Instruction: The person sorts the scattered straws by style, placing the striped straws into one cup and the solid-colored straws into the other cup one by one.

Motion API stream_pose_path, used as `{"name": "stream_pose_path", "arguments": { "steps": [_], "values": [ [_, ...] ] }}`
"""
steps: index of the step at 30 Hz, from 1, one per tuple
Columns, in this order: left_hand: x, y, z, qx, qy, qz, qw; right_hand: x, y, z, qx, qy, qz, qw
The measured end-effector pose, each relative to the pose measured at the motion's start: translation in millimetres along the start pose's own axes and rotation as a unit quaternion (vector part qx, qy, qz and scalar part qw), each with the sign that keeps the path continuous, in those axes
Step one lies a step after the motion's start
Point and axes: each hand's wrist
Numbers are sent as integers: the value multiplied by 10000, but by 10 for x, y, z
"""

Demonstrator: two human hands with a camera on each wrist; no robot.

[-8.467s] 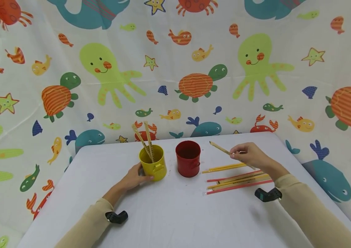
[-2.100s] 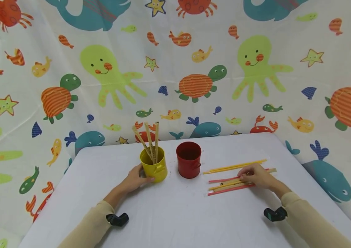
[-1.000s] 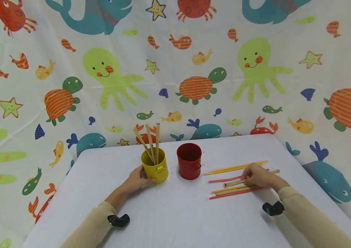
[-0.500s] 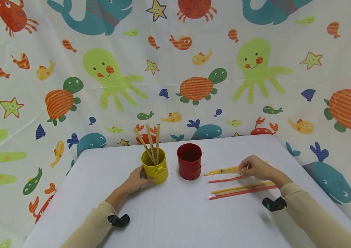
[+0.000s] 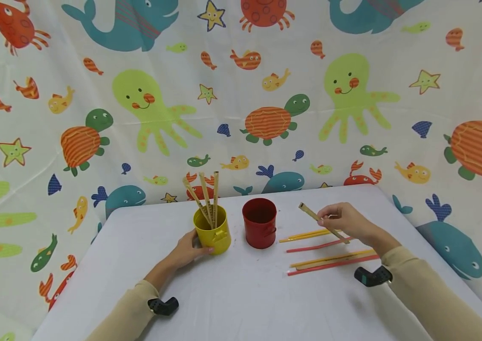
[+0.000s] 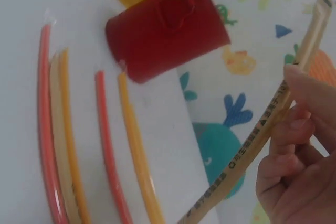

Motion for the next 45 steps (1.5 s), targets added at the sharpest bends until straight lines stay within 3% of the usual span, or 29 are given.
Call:
{"name": "stream_pose_path", "arguments": {
  "steps": [6, 9, 11, 15, 19, 27, 32, 39, 45],
  "values": [
    [2, -5, -7, 20, 127, -23, 9999, 112, -20, -30, -106, 56, 830, 9965],
    [4, -5, -10, 43, 97, -34, 9999, 175, -82, -44, -8, 328, 1554, 9873],
    [8, -6, -6, 43, 63, -36, 10000, 218, -137, -31, 142, 541, 2172, 9745],
    [23, -9, 12, 18, 44, -6, 10000, 344, -282, 28, 410, 833, 3304, 9393],
    [28, -6, 24, -19, 43, 52, 10000, 493, -444, 83, 489, 880, 3947, 9133],
    [15, -16, 12, 45, 107, -84, 9999, 687, -693, 199, 748, 1185, 4312, 8913],
    [12, -4, 13, 24, 77, -44, 10000, 854, -817, 260, 622, 1176, 4534, 8813],
    [17, 12, 10, 41, 22, -99, 9999, 1030, -958, 340, 728, 1361, 5002, 8521],
    [17, 16, -1, 54, -39, -18, 10000, 1159, -1041, 433, 799, 1573, 5204, 8355]
  ]
}}
Point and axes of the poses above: each hand's wrist, its own z-axis towards the middle knuckle, its own y-axis out of the back of the hand, x = y × z, and after that the axes turned 11 degrees about z, right-handed
